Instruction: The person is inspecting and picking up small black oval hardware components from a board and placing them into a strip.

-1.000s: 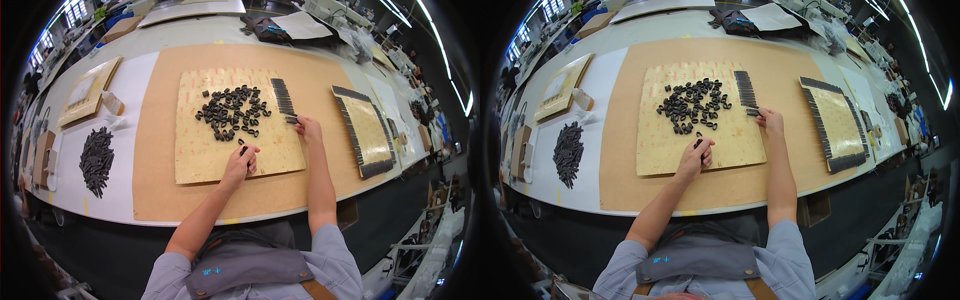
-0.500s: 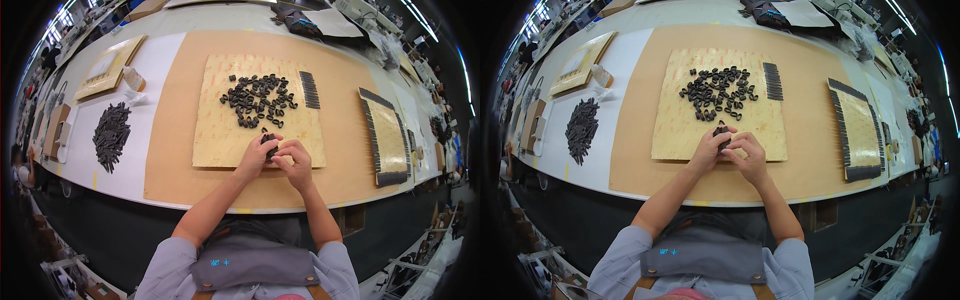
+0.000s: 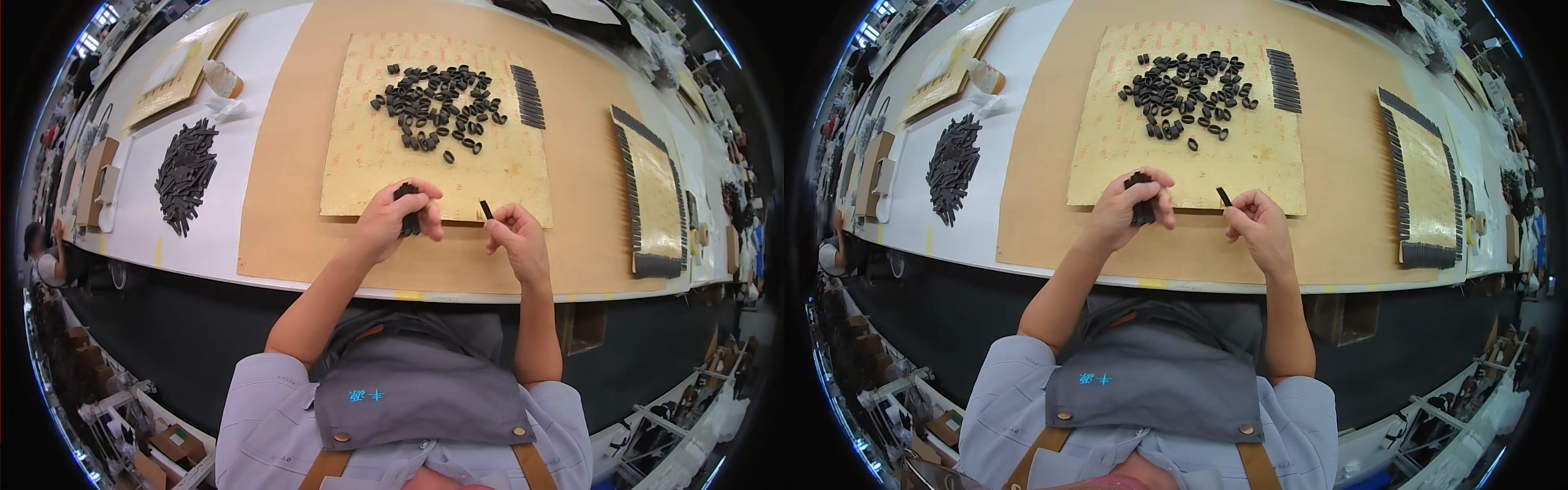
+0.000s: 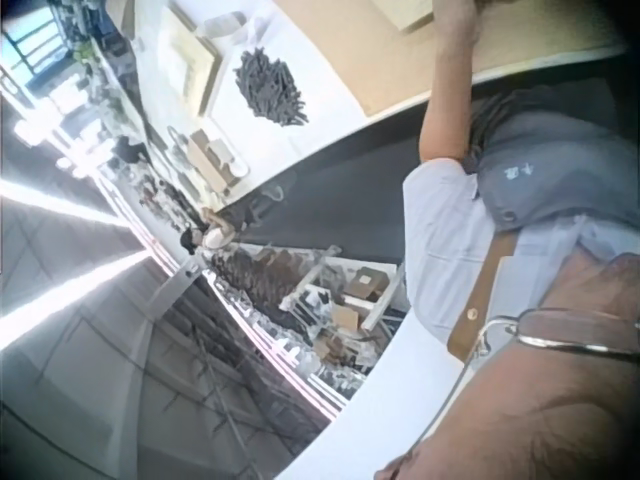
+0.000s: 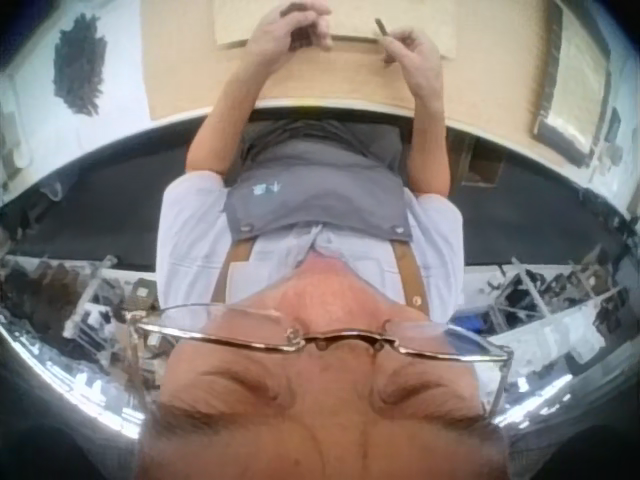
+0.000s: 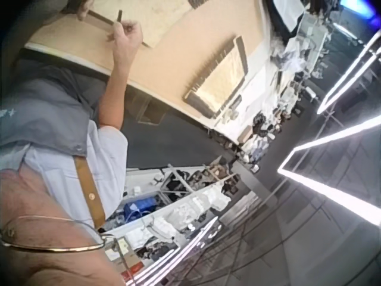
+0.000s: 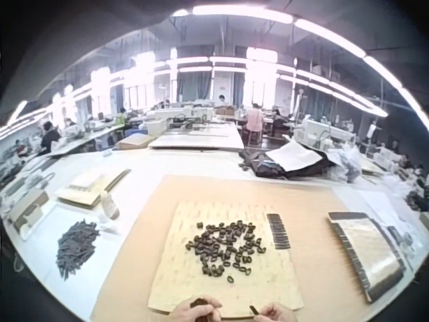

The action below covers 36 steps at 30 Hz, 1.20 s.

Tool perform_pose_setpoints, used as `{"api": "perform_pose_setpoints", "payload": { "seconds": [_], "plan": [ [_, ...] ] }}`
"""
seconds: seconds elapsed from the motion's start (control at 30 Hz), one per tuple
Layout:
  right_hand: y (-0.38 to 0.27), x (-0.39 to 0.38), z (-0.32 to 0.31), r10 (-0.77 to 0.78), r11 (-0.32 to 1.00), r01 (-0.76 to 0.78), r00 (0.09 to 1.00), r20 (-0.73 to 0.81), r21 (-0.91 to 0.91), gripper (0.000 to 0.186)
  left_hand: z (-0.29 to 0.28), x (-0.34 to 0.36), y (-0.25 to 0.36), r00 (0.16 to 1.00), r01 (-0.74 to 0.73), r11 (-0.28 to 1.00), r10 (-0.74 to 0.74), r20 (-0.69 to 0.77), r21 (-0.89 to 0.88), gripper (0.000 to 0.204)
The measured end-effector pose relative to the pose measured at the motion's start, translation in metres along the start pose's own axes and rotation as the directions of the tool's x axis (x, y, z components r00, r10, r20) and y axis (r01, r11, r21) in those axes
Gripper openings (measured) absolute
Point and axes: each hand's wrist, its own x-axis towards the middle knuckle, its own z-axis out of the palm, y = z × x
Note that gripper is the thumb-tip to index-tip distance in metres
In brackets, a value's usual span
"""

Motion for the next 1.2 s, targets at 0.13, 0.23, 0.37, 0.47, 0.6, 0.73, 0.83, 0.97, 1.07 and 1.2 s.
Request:
{"api": "perform_pose_setpoints", "payload": {
  "seconds": [0.13,0.23,0.37,0.47,0.6,0.73,0.83,0.97,1.07,1.2],
  "plan": [
    [0.016,-0.012,-0.004,0.057,0.998,-0.056,0.998,0.010,-0.021,0.010,-0.037,-0.043,0.001,0.966,0.252,0.967,-0.250,-0.071,0.025,0.026],
    [0.023,-0.010,-0.003,0.042,0.999,-0.043,0.999,-0.023,-0.030,0.009,-0.047,-0.047,-0.007,0.957,0.253,0.967,-0.247,-0.153,0.020,0.027],
    [0.030,-0.006,-0.003,0.023,0.999,-0.024,0.999,-0.036,-0.036,0.008,-0.041,-0.045,-0.011,0.965,0.204,0.977,-0.191,-0.180,0.059,0.030],
    [0.025,-0.014,-0.001,0.052,0.998,-0.052,0.999,-0.007,-0.029,0.008,-0.040,-0.048,-0.014,0.967,0.215,0.972,-0.198,-0.160,0.097,0.028],
    [0.026,-0.026,0.019,0.073,0.985,-0.097,0.984,0.164,0.143,0.010,-0.031,-0.054,-0.026,0.948,0.320,0.939,-0.316,-0.049,0.125,0.028],
    [0.026,-0.025,0.029,0.090,0.982,-0.113,0.985,0.150,0.152,0.010,-0.024,-0.054,-0.037,0.963,0.269,0.959,-0.269,-0.008,0.092,0.030],
    [0.033,-0.020,0.017,0.046,0.985,-0.064,0.992,0.116,0.160,0.010,-0.027,-0.049,-0.034,0.961,0.228,0.972,-0.216,-0.171,0.052,0.028],
    [0.027,-0.021,0.025,0.067,0.992,-0.083,0.986,0.152,0.099,0.010,-0.045,-0.045,-0.030,0.944,0.106,0.988,-0.136,-0.299,-0.116,0.021],
    [0.031,-0.022,0.031,0.056,0.991,-0.073,0.987,0.148,0.109,0.011,-0.051,-0.042,-0.028,0.949,0.032,0.992,-0.068,-0.307,-0.121,0.032],
    [0.034,-0.023,0.034,0.070,0.989,-0.089,0.986,0.151,0.121,0.010,-0.052,-0.039,-0.025,0.937,0.008,0.991,-0.055,-0.344,-0.136,0.031]
  ]
}}
